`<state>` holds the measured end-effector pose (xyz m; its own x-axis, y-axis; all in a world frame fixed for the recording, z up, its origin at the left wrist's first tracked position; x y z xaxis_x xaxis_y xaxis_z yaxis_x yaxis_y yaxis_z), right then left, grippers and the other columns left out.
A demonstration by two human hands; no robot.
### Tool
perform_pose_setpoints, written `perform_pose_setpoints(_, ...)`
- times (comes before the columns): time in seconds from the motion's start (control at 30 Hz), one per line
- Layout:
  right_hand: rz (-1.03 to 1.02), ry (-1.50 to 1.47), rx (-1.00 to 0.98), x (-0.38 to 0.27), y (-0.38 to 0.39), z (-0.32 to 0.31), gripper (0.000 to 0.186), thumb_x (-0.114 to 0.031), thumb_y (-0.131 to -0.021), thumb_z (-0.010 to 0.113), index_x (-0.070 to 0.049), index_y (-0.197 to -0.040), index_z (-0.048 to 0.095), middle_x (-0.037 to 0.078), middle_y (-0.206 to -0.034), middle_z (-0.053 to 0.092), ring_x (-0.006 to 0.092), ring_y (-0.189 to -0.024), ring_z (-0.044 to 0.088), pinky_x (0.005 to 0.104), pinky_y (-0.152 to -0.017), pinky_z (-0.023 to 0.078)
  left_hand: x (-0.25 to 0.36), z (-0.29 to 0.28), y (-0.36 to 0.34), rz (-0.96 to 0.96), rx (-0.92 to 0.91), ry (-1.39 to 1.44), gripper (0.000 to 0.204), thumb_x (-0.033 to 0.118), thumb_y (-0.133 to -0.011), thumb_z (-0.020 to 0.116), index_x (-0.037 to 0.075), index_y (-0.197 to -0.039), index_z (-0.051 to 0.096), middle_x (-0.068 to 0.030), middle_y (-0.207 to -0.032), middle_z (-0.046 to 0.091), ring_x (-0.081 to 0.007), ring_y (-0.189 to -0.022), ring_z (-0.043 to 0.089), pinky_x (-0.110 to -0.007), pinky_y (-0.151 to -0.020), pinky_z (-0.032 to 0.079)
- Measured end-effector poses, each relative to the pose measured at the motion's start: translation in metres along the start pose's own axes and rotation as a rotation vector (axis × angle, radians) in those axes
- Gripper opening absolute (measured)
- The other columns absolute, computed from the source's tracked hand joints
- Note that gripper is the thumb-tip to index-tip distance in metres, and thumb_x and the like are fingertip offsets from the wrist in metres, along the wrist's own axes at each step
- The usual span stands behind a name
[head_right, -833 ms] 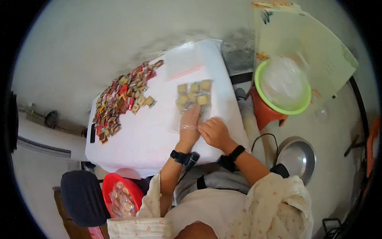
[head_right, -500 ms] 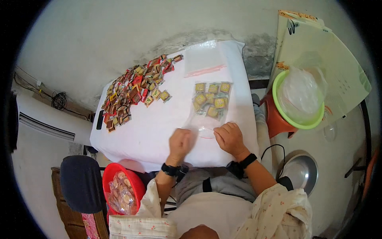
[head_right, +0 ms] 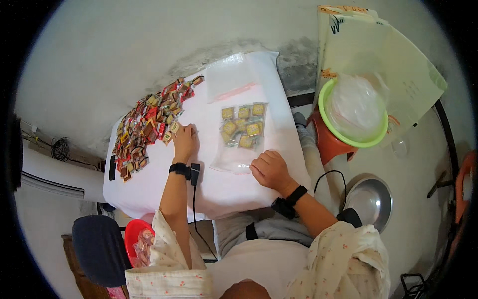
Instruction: The person places small wrapped sweets from a large pile on a table into a clear plastic bag and seals the bag by hand.
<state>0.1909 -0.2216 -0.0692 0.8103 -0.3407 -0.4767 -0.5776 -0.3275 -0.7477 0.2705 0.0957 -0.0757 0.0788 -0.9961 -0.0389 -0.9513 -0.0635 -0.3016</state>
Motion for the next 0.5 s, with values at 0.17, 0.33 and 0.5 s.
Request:
perform_pose_setpoints(0.17, -0.011, 0.049, 0.005, 0.001, 0.002, 0.000, 0.012, -0.009, -0.072, 0.069, -0.009, -0.077, 0.058, 0.006, -0.070, 0.051, 0.0250, -0.067, 0.052, 0.0363, -0.066, 0.043, 0.026, -0.032, 0.051, 0.048, 0.033, 0.447, 0.034, 0.007, -0.083, 0.060, 0.003, -0.117, 0.056, -0.0186, -0.112, 0.055, -0.0356, -0.103, 0.054, -0.040, -0.088, 0.047)
perform_pose_setpoints(0.33, -0.026, 0.032, 0.040, -0.002, -0.001, -0.003, 0.011, -0.008, -0.073, 0.068, -0.008, -0.078, 0.058, 0.006, -0.069, 0.050, 0.0251, -0.067, 0.052, 0.0363, -0.066, 0.043, 0.037, -0.063, 0.116, -0.245, 0.184, 0.883, 0.039, 0.002, -0.081, 0.061, -0.002, -0.120, 0.056, -0.0128, -0.111, 0.057, -0.0250, -0.100, 0.056, -0.034, -0.087, 0.047)
perform_pose_setpoints(0.5, -0.016, 0.024, 0.040, -0.002, 0.001, -0.003, 0.010, -0.008, -0.074, 0.067, -0.008, -0.080, 0.059, 0.006, -0.071, 0.051, 0.0253, -0.067, 0.052, 0.0362, -0.066, 0.043, 0.123, -0.079, 0.152, 0.315, -0.042, 0.798, 0.037, 0.004, -0.080, 0.066, 0.002, -0.116, 0.059, -0.0166, -0.117, 0.058, -0.0335, -0.109, 0.055, -0.038, -0.090, 0.047)
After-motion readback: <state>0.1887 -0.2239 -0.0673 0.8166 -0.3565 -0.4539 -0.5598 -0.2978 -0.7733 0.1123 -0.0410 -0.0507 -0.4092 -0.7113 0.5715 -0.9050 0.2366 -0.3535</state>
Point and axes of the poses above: each hand's wrist, its own y-axis away from the middle knuckle, its own z-axis out of the palm, x = y × z, the point moved 5 cm from there along -y, towards the middle knuckle
